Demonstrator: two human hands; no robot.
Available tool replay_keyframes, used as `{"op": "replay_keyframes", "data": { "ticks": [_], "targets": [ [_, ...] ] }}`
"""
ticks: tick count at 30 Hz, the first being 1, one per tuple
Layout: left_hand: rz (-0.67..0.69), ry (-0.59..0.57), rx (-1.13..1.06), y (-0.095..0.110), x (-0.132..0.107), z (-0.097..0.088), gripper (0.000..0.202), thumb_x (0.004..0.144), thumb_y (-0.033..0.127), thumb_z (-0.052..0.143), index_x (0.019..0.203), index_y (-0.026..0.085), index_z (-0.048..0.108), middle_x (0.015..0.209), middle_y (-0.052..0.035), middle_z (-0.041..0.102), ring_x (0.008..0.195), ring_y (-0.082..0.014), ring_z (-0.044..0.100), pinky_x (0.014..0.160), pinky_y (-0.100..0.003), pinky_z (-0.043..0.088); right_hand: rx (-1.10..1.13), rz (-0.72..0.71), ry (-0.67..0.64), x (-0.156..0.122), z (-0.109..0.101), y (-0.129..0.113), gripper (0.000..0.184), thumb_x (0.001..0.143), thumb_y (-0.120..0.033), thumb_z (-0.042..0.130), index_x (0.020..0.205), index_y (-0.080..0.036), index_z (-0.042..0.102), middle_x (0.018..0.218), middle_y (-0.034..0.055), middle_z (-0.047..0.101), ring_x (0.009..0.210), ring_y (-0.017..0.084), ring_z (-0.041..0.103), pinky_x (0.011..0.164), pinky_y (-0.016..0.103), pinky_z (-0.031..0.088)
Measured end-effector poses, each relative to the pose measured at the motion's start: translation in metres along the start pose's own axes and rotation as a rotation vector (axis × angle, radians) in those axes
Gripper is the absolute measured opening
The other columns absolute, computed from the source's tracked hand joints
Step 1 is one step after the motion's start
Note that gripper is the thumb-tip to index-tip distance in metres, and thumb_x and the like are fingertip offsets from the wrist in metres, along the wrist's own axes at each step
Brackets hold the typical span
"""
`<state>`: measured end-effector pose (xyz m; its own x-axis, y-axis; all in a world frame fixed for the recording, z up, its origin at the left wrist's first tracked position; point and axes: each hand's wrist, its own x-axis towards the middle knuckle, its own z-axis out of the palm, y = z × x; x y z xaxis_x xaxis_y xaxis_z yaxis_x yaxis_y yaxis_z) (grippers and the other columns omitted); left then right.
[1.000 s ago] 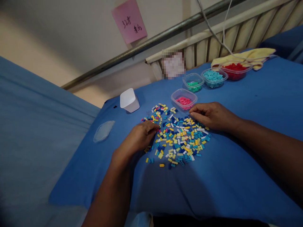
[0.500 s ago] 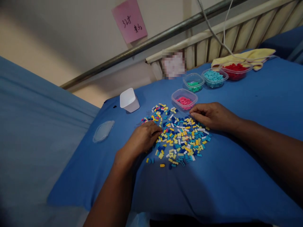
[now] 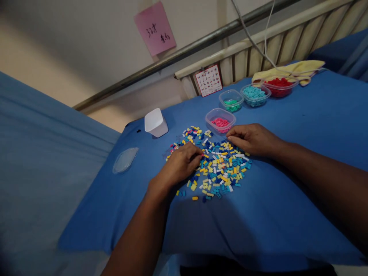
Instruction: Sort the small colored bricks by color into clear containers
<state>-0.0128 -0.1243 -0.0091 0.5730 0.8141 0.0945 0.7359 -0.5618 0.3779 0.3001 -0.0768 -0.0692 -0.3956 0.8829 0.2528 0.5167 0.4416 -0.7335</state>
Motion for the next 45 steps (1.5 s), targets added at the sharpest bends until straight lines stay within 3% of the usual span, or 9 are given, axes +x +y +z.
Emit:
{"op": "replay_keyframes", "data": {
  "ticks": [6, 20, 23, 28, 31, 35, 39, 42, 45],
  "targets": [
    [-0.022, -0.096, 0.139, -0.004, 0.003, 0.000, 0.021, 0.110, 0.022, 0.057, 0.117, 0.020, 0.077, 0.114, -0.0090, 0.078, 0.107, -0.0258, 0.072, 0.096, -0.040, 0.057, 0.011, 0.010, -0.011, 0.000, 0.000, -0.003, 0.027, 0.101, -0.048, 0.064, 0.102, -0.027, 0.081, 0.080, -0.0005, 0.079, 0.069, 0.020, 0.069, 0.066, 0.033, 0.050],
    [0.026, -0.166, 0.140, -0.001, 0.009, -0.007, 0.020, 0.106, 0.017, 0.060, 0.110, 0.019, 0.079, 0.109, -0.0086, 0.077, 0.106, -0.0246, 0.072, 0.097, -0.037, 0.056, 0.011, 0.015, -0.014, 0.003, -0.001, -0.001, 0.026, 0.099, -0.049, 0.067, 0.100, -0.028, 0.081, 0.079, -0.0002, 0.079, 0.069, 0.020, 0.069, 0.066, 0.034, 0.050],
    [-0.012, -0.120, 0.071, -0.001, 0.007, -0.009, 0.017, 0.102, 0.016, 0.062, 0.107, 0.020, 0.078, 0.106, -0.0069, 0.077, 0.098, -0.0225, 0.071, 0.091, -0.035, 0.056, 0.036, 0.026, -0.004, 0.005, 0.001, 0.004, 0.026, 0.098, -0.050, 0.068, 0.098, -0.028, 0.082, 0.080, -0.0005, 0.079, 0.069, 0.021, 0.069, 0.067, 0.034, 0.050],
    [-0.134, 0.098, -0.138, -0.008, 0.002, -0.016, 0.012, 0.101, 0.025, 0.067, 0.103, 0.020, 0.077, 0.101, -0.0047, 0.076, 0.092, -0.0193, 0.070, 0.085, -0.033, 0.054, 0.114, 0.025, 0.011, 0.007, 0.003, 0.005, 0.027, 0.097, -0.050, 0.068, 0.098, -0.027, 0.082, 0.080, 0.0002, 0.078, 0.070, 0.021, 0.068, 0.066, 0.033, 0.050],
    [-0.176, 0.152, -0.225, -0.009, 0.007, -0.019, 0.011, 0.099, 0.027, 0.069, 0.102, 0.020, 0.077, 0.097, -0.0038, 0.075, 0.088, -0.0179, 0.069, 0.081, -0.032, 0.053, 0.146, 0.020, 0.014, 0.008, 0.003, 0.001, 0.027, 0.097, -0.048, 0.068, 0.097, -0.025, 0.081, 0.078, 0.0007, 0.077, 0.069, 0.020, 0.066, 0.064, 0.032, 0.049],
    [-0.191, 0.137, -0.270, 0.003, 0.031, -0.021, 0.011, 0.097, 0.026, 0.067, 0.100, 0.019, 0.075, 0.094, -0.0030, 0.076, 0.083, -0.0168, 0.067, 0.074, -0.030, 0.050, 0.190, 0.015, -0.003, 0.009, 0.004, 0.000, 0.027, 0.097, -0.048, 0.068, 0.095, -0.024, 0.081, 0.079, 0.0016, 0.077, 0.070, 0.020, 0.066, 0.063, 0.032, 0.048],
    [-0.174, 0.180, -0.237, 0.018, 0.076, -0.022, 0.011, 0.096, 0.025, 0.067, 0.099, 0.017, 0.074, 0.091, -0.0032, 0.075, 0.079, -0.0161, 0.065, 0.071, -0.029, 0.047, 0.248, 0.013, -0.015, 0.010, 0.006, 0.004, 0.027, 0.099, -0.048, 0.066, 0.096, -0.025, 0.081, 0.082, 0.0018, 0.077, 0.071, 0.021, 0.067, 0.064, 0.032, 0.050],
    [-0.154, 0.215, -0.182, 0.018, 0.114, -0.018, 0.011, 0.096, 0.023, 0.066, 0.101, 0.016, 0.073, 0.089, -0.0027, 0.075, 0.077, -0.0166, 0.064, 0.070, -0.029, 0.045, 0.261, 0.021, -0.004, 0.011, 0.006, 0.004, 0.027, 0.098, -0.047, 0.066, 0.095, -0.025, 0.081, 0.082, 0.0022, 0.077, 0.071, 0.021, 0.066, 0.064, 0.033, 0.050],
    [-0.155, 0.174, -0.090, 0.011, 0.142, -0.011, 0.012, 0.095, 0.020, 0.066, 0.102, 0.015, 0.075, 0.094, -0.0044, 0.077, 0.082, -0.0187, 0.066, 0.072, -0.030, 0.046, 0.262, 0.020, 0.005, 0.012, 0.005, 0.003, 0.026, 0.096, -0.046, 0.068, 0.094, -0.024, 0.081, 0.083, 0.0027, 0.078, 0.071, 0.021, 0.066, 0.065, 0.033, 0.051]
  ]
}}
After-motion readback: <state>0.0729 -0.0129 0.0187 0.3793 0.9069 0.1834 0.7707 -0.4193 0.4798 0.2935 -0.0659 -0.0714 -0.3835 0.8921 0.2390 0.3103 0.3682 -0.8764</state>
